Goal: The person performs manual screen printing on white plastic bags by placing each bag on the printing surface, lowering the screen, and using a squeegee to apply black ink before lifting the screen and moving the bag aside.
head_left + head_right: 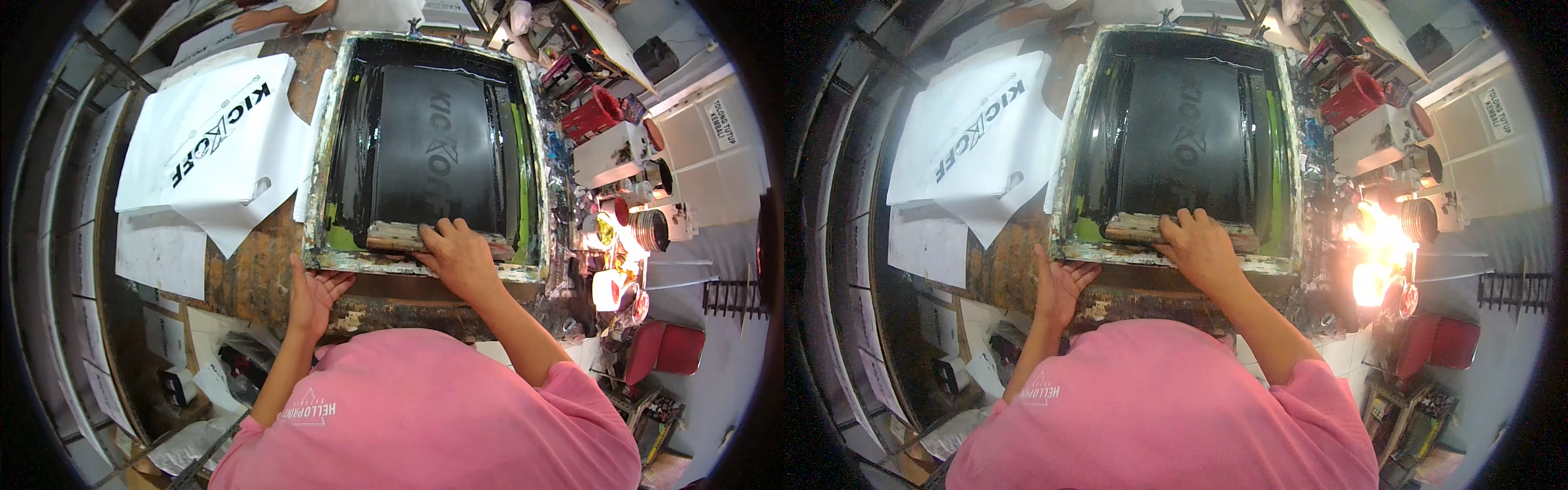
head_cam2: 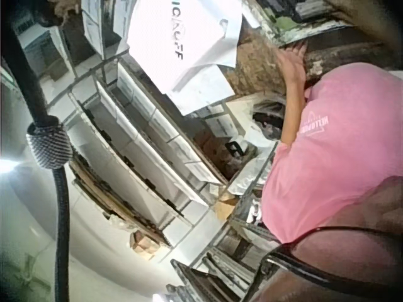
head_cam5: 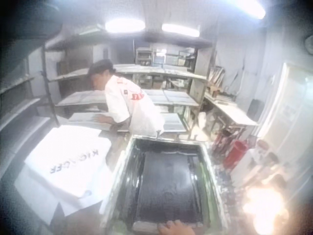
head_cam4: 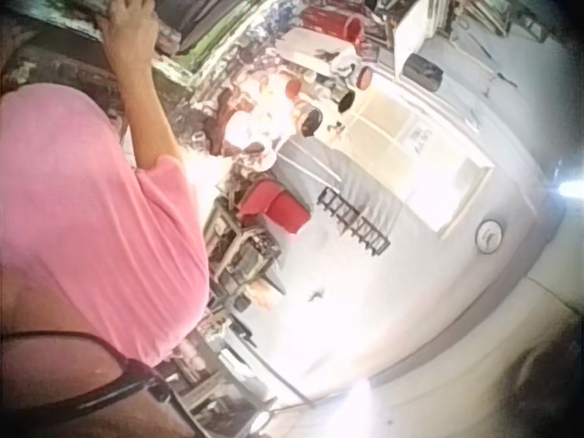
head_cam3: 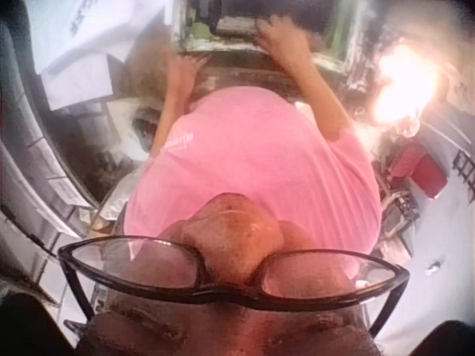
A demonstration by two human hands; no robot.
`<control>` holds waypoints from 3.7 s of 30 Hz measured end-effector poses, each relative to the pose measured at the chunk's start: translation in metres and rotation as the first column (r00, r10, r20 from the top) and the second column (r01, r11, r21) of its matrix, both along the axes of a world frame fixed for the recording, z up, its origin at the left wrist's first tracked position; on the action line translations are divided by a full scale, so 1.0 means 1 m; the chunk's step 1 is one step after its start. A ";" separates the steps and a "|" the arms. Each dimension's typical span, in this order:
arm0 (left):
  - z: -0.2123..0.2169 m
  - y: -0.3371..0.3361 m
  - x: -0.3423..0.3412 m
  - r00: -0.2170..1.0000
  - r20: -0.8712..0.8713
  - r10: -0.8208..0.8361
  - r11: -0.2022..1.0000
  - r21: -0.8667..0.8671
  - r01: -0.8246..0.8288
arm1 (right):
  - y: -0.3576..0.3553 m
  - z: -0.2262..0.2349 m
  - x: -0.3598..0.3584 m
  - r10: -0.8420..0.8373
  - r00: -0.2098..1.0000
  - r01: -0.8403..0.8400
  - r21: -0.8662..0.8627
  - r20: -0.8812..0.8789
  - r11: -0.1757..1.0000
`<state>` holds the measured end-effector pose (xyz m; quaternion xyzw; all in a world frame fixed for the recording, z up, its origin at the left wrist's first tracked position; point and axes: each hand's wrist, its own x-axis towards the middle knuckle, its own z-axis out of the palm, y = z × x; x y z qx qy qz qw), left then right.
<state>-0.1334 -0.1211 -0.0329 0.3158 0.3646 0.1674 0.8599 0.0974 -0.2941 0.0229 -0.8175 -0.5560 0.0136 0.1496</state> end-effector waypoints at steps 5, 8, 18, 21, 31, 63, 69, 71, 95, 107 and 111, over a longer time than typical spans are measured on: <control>-0.001 0.002 0.004 1.000 0.015 0.007 1.000 -0.012 -0.007 | 0.005 0.013 0.006 -0.021 0.999 0.024 -0.082 0.040 0.996; -0.003 0.001 0.004 0.999 0.027 0.025 1.000 -0.004 -0.025 | -0.003 0.028 -0.006 -0.014 1.000 0.014 -0.068 0.009 0.998; 0.065 0.016 0.002 0.805 0.569 -0.165 0.958 0.286 -0.005 | 0.003 0.109 -0.025 -0.225 0.925 0.141 0.271 0.308 0.952; 0.076 0.031 0.019 0.850 0.419 -0.319 0.715 0.695 -0.074 | 0.028 0.156 0.000 -0.219 0.891 0.083 0.333 0.397 0.939; 0.001 0.012 0.056 0.620 -0.644 0.448 -0.241 0.581 0.777 | 0.070 0.258 0.058 -0.234 0.933 0.143 0.314 0.274 0.938; 0.108 0.323 -0.021 0.924 -0.204 0.324 0.466 0.884 0.032 | 0.082 0.282 0.069 -0.236 0.954 0.150 0.387 0.186 0.910; 0.100 0.468 -0.091 0.427 -0.400 0.811 0.106 0.818 0.565 | 0.082 0.264 0.081 -0.249 0.861 -0.018 0.516 0.444 0.857; 0.089 0.466 -0.065 0.408 -0.151 0.901 -0.174 0.734 0.657 | 0.075 0.270 0.071 -0.239 0.856 -0.006 0.470 0.458 0.882; 0.013 0.004 0.002 0.999 0.040 -0.024 0.989 -0.148 0.029 | -0.009 0.018 -0.025 -0.027 0.991 0.019 -0.062 -0.129 0.998; 0.002 -0.003 -0.003 0.998 -0.054 -0.037 0.999 -0.027 0.036 | 0.102 -0.033 0.122 -0.016 0.990 -0.007 0.170 0.137 0.985; 0.003 -0.002 -0.004 0.999 -0.008 -0.053 0.998 -0.018 0.053 | 0.154 -0.040 0.190 -0.063 0.980 0.031 0.169 0.186 0.985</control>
